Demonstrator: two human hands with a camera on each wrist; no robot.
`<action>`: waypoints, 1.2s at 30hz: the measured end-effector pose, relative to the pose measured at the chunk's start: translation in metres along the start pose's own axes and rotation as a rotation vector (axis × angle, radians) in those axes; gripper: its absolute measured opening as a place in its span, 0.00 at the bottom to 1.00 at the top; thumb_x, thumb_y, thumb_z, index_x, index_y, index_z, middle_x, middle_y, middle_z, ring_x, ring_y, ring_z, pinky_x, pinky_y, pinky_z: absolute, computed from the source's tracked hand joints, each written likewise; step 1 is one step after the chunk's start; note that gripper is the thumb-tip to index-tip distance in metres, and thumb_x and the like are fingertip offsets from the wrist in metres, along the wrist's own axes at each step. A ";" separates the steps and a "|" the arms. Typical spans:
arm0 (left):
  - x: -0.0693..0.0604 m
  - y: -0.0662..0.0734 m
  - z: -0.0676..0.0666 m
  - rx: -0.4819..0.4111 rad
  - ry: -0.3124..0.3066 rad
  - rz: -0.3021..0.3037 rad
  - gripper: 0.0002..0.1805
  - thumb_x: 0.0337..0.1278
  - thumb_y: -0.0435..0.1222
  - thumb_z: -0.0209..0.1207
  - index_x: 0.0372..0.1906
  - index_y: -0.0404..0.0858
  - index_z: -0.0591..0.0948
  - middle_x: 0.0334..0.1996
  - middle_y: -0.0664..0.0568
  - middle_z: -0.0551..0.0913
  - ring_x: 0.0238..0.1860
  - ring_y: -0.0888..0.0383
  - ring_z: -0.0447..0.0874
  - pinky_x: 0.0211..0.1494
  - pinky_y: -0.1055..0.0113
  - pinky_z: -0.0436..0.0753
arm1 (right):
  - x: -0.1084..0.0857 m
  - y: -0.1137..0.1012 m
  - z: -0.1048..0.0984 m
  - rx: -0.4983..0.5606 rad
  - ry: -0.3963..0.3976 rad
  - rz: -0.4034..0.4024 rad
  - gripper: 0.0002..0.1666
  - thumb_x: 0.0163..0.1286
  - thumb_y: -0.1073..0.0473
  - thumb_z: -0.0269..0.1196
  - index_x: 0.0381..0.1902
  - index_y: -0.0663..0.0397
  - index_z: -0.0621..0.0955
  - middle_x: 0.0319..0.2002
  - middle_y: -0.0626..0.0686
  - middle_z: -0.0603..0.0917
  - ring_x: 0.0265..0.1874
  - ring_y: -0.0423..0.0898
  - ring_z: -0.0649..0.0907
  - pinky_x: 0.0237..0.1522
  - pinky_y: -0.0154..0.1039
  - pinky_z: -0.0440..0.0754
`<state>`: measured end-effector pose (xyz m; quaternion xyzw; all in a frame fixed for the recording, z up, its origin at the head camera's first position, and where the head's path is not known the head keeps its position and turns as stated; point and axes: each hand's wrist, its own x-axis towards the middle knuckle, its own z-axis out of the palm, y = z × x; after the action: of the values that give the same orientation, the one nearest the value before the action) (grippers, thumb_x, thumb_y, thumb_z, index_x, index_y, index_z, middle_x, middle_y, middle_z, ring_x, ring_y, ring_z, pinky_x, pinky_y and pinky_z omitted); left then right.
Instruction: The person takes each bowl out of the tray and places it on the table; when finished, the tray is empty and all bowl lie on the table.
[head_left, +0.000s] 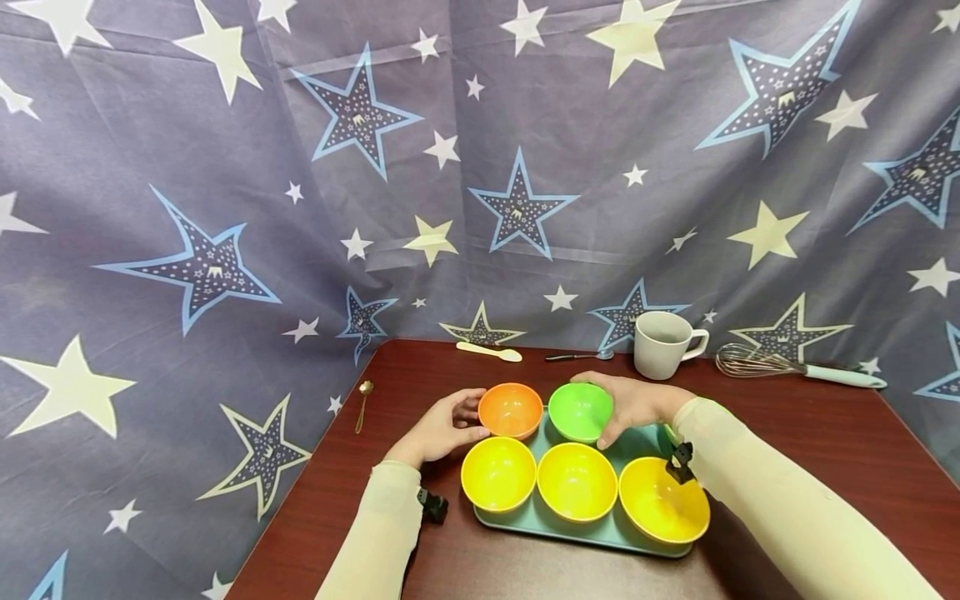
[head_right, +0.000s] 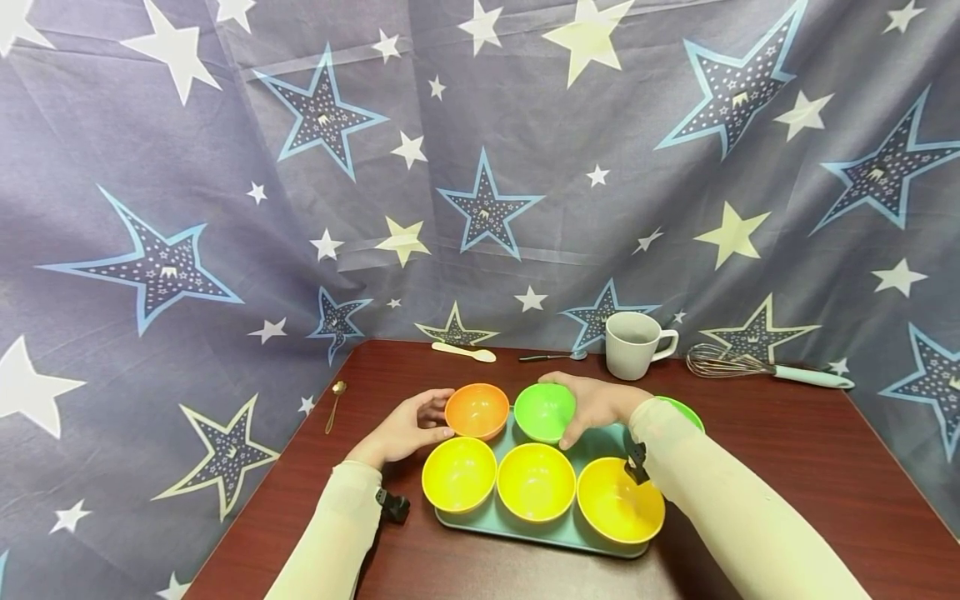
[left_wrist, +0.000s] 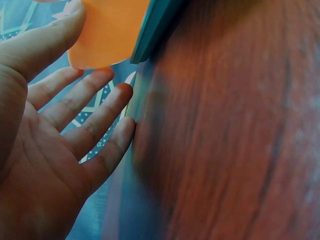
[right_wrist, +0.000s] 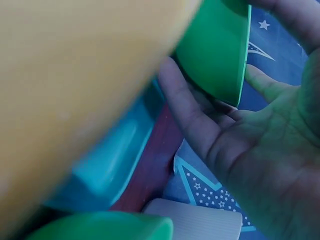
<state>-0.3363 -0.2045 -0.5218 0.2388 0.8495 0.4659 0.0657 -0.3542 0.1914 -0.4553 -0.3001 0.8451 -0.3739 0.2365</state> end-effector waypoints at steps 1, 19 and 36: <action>0.000 -0.001 0.000 0.007 -0.002 -0.001 0.38 0.63 0.43 0.73 0.76 0.44 0.71 0.59 0.48 0.81 0.57 0.51 0.84 0.61 0.51 0.82 | -0.001 0.000 -0.001 0.000 0.007 -0.001 0.70 0.44 0.59 0.87 0.80 0.58 0.60 0.72 0.59 0.70 0.66 0.59 0.70 0.71 0.64 0.63; 0.001 -0.001 0.000 0.000 -0.003 -0.007 0.39 0.63 0.44 0.73 0.76 0.45 0.71 0.58 0.50 0.82 0.56 0.53 0.83 0.60 0.54 0.83 | -0.039 -0.009 -0.021 -0.065 0.256 -0.009 0.69 0.47 0.50 0.87 0.81 0.42 0.60 0.68 0.56 0.74 0.57 0.55 0.79 0.56 0.52 0.80; 0.000 0.000 0.000 -0.001 -0.001 -0.014 0.38 0.63 0.43 0.73 0.76 0.45 0.72 0.58 0.51 0.82 0.56 0.53 0.84 0.60 0.55 0.83 | -0.097 -0.017 -0.009 -0.066 0.540 -0.013 0.72 0.50 0.47 0.86 0.84 0.33 0.55 0.75 0.63 0.66 0.61 0.61 0.79 0.54 0.57 0.81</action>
<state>-0.3363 -0.2047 -0.5216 0.2332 0.8508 0.4658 0.0693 -0.2854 0.2530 -0.4200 -0.2025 0.8873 -0.4143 -0.0098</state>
